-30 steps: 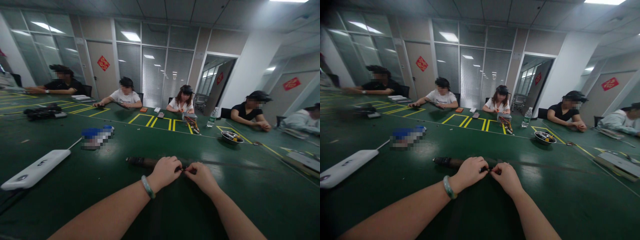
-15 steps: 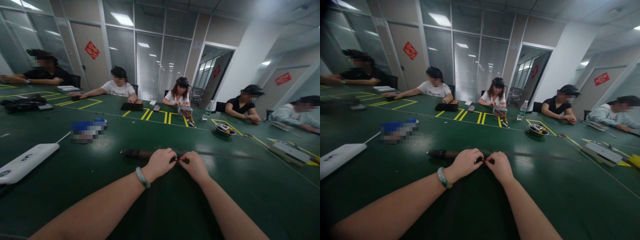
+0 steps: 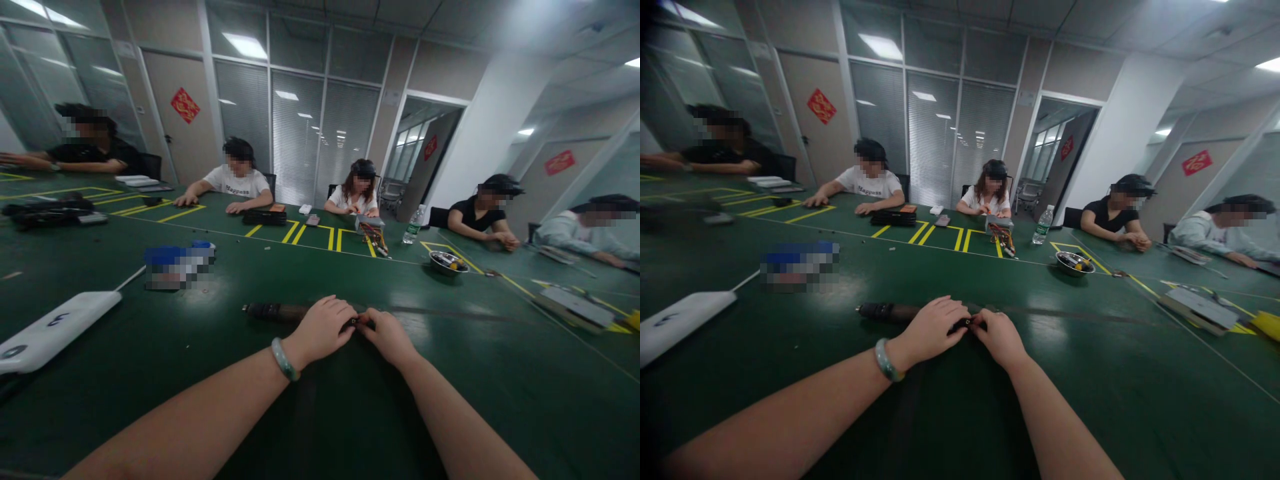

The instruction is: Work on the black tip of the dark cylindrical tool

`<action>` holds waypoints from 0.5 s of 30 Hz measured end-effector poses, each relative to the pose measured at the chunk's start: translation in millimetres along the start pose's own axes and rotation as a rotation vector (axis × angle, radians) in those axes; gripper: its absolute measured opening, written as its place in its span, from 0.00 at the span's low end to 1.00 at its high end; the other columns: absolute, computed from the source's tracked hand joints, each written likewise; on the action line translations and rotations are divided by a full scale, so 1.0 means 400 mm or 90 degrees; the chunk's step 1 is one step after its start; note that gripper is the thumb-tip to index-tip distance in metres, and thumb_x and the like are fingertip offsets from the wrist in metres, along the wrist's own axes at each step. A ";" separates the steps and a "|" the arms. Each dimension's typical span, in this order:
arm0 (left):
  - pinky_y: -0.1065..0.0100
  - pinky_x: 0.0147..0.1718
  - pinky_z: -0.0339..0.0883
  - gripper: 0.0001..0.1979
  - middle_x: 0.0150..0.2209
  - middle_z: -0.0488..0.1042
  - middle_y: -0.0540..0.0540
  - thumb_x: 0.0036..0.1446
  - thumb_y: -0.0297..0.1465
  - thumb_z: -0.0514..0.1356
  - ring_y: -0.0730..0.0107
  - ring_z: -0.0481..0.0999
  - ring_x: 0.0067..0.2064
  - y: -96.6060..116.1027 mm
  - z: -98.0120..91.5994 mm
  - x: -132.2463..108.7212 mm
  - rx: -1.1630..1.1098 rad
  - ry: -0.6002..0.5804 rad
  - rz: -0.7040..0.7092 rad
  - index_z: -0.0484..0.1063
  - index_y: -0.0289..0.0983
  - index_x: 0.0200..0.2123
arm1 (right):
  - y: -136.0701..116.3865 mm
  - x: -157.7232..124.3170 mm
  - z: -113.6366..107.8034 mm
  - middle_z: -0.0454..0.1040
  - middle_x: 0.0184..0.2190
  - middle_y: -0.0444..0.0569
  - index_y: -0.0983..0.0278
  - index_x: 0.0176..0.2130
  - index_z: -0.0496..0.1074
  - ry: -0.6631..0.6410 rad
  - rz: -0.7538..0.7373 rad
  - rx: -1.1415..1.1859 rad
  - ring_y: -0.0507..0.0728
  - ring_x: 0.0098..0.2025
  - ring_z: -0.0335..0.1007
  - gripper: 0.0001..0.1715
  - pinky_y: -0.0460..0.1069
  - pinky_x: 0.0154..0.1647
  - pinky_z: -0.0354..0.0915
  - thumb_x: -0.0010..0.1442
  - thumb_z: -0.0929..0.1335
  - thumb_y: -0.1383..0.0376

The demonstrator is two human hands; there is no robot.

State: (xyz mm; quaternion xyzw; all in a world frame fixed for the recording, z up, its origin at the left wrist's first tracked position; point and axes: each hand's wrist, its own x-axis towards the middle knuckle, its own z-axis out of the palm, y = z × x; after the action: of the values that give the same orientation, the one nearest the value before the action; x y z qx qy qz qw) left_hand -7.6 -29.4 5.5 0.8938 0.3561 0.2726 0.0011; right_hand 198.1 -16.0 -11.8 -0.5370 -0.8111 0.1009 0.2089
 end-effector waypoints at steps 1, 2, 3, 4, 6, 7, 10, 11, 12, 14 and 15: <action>0.58 0.60 0.53 0.08 0.46 0.74 0.48 0.62 0.31 0.56 0.66 0.70 0.51 0.001 -0.006 -0.002 -0.011 -0.006 0.019 0.70 0.40 0.45 | 0.000 -0.002 0.000 0.77 0.39 0.44 0.59 0.35 0.73 0.001 0.002 -0.012 0.57 0.41 0.71 0.04 0.50 0.44 0.61 0.61 0.67 0.63; 0.59 0.59 0.54 0.08 0.45 0.74 0.48 0.62 0.30 0.56 0.66 0.71 0.50 0.002 -0.012 -0.005 -0.023 -0.015 0.040 0.71 0.40 0.44 | 0.001 -0.004 0.001 0.77 0.40 0.44 0.59 0.36 0.73 0.004 0.002 -0.020 0.57 0.41 0.71 0.05 0.50 0.44 0.61 0.61 0.67 0.62; 0.60 0.58 0.56 0.08 0.45 0.74 0.48 0.62 0.29 0.55 0.66 0.71 0.50 0.000 -0.016 -0.008 -0.035 -0.025 0.062 0.71 0.40 0.44 | 0.002 -0.005 0.003 0.77 0.41 0.44 0.59 0.36 0.74 0.005 0.002 -0.026 0.57 0.41 0.71 0.06 0.50 0.45 0.61 0.62 0.67 0.62; 0.61 0.57 0.57 0.08 0.45 0.74 0.48 0.62 0.29 0.55 0.67 0.71 0.50 -0.002 -0.019 -0.011 -0.047 -0.035 0.084 0.71 0.40 0.44 | 0.003 -0.006 0.005 0.77 0.41 0.44 0.59 0.37 0.74 0.004 0.003 -0.031 0.58 0.41 0.71 0.06 0.51 0.45 0.61 0.62 0.67 0.62; 0.63 0.54 0.60 0.10 0.46 0.75 0.48 0.62 0.28 0.55 0.67 0.72 0.50 -0.008 -0.023 -0.018 -0.067 -0.054 0.122 0.72 0.41 0.44 | 0.001 -0.007 0.007 0.77 0.43 0.43 0.59 0.37 0.74 0.000 0.003 -0.042 0.58 0.41 0.70 0.06 0.52 0.46 0.61 0.61 0.67 0.62; 0.64 0.53 0.60 0.10 0.46 0.75 0.49 0.61 0.28 0.55 0.68 0.72 0.50 -0.011 -0.024 -0.021 -0.072 -0.062 0.138 0.72 0.41 0.45 | -0.001 -0.006 0.006 0.77 0.44 0.42 0.58 0.37 0.74 -0.003 0.000 -0.049 0.59 0.41 0.70 0.06 0.52 0.46 0.61 0.60 0.67 0.62; 0.65 0.52 0.61 0.10 0.44 0.76 0.49 0.61 0.28 0.55 0.68 0.73 0.48 -0.019 -0.028 -0.028 -0.081 -0.074 0.170 0.73 0.41 0.44 | -0.005 -0.007 -0.012 0.77 0.45 0.41 0.56 0.36 0.74 -0.006 -0.012 -0.064 0.60 0.41 0.71 0.06 0.54 0.47 0.60 0.60 0.66 0.61; 0.65 0.51 0.62 0.10 0.44 0.77 0.50 0.61 0.28 0.55 0.69 0.74 0.47 -0.021 -0.030 -0.029 -0.084 -0.077 0.176 0.73 0.41 0.44 | 0.000 -0.011 -0.024 0.77 0.45 0.41 0.55 0.35 0.74 -0.003 -0.011 -0.069 0.61 0.41 0.71 0.06 0.55 0.47 0.60 0.60 0.65 0.61; 0.66 0.50 0.63 0.10 0.43 0.77 0.50 0.61 0.28 0.55 0.69 0.74 0.46 -0.022 -0.032 -0.031 -0.088 -0.079 0.182 0.73 0.41 0.44 | 0.010 -0.019 -0.040 0.77 0.44 0.42 0.54 0.34 0.74 0.001 -0.007 -0.076 0.62 0.41 0.71 0.07 0.56 0.48 0.60 0.60 0.65 0.61; 0.66 0.49 0.64 0.10 0.43 0.77 0.50 0.60 0.28 0.56 0.69 0.75 0.45 -0.023 -0.035 -0.033 -0.100 -0.081 0.191 0.73 0.41 0.44 | 0.054 -0.052 -0.080 0.77 0.44 0.47 0.53 0.33 0.74 0.014 0.025 -0.087 0.63 0.40 0.71 0.09 0.58 0.48 0.59 0.60 0.64 0.59; 0.66 0.49 0.64 0.10 0.43 0.77 0.50 0.60 0.28 0.56 0.69 0.75 0.45 -0.023 -0.037 -0.033 -0.108 -0.084 0.195 0.73 0.41 0.44 | 0.090 -0.079 -0.104 0.77 0.44 0.49 0.51 0.33 0.75 0.023 0.058 -0.092 0.64 0.40 0.72 0.10 0.58 0.48 0.59 0.60 0.63 0.58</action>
State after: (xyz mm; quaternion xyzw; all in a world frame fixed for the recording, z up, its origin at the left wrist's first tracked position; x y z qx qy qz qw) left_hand -28.6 -33.8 9.6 0.9502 0.1910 0.2391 0.0583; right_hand 257.1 -32.8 4.1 -0.5884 -0.7873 0.0422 0.1793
